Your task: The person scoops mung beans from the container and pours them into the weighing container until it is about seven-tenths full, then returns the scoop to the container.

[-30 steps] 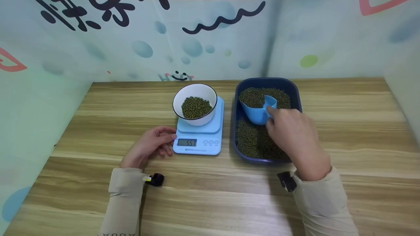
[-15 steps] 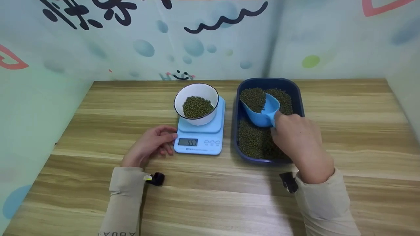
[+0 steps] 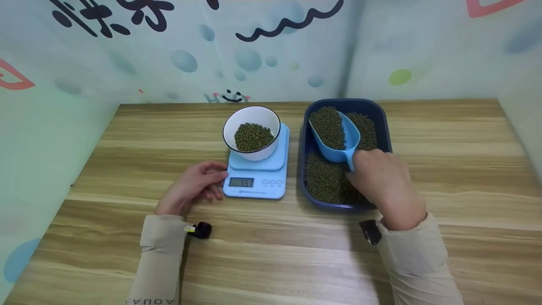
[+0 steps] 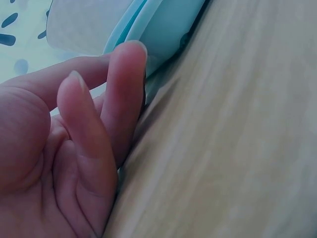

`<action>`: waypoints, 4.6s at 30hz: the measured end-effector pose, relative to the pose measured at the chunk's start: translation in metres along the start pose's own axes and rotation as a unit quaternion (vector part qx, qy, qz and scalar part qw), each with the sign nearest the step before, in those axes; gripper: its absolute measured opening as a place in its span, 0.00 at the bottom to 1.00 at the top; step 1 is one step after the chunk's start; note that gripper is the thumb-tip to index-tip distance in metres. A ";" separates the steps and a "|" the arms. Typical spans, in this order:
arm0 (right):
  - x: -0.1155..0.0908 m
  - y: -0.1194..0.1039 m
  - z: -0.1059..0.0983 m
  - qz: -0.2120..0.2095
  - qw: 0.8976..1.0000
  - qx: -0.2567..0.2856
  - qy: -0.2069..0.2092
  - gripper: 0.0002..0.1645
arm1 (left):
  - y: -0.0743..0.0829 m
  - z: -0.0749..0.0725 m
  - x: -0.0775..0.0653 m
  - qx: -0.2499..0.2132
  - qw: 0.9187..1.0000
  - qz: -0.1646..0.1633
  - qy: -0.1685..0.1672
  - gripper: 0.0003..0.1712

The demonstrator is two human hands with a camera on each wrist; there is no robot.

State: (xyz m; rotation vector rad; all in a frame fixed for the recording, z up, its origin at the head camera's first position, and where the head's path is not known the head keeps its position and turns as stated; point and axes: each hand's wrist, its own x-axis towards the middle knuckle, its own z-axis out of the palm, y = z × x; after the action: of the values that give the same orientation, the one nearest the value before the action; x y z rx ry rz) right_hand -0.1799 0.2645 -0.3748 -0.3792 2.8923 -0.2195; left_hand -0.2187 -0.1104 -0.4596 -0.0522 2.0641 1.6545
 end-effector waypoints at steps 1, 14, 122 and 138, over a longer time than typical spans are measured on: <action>0.001 0.001 0.002 -0.002 1.000 0.003 0.001 0.15 | 0.000 0.000 0.000 -0.001 1.000 -0.002 0.000 0.18; 0.015 0.010 0.019 0.009 0.999 0.040 -0.014 0.19 | 0.000 0.000 0.000 -0.003 1.000 -0.001 -0.003 0.17; -0.013 -0.057 -0.029 -0.018 0.972 0.173 0.156 0.17 | 0.007 -0.001 -0.007 0.008 1.000 -0.001 -0.003 0.21; -0.005 -0.065 -0.023 -0.032 0.960 0.163 0.224 0.20 | 0.003 0.004 0.000 -0.003 1.000 -0.014 -0.008 0.19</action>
State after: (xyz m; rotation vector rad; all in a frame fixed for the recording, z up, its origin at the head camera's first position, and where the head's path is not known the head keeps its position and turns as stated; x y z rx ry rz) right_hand -0.1654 0.2067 -0.3404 -0.4063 3.1927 -0.8854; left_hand -0.2179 -0.1065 -0.4576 -0.0707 2.0379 1.6384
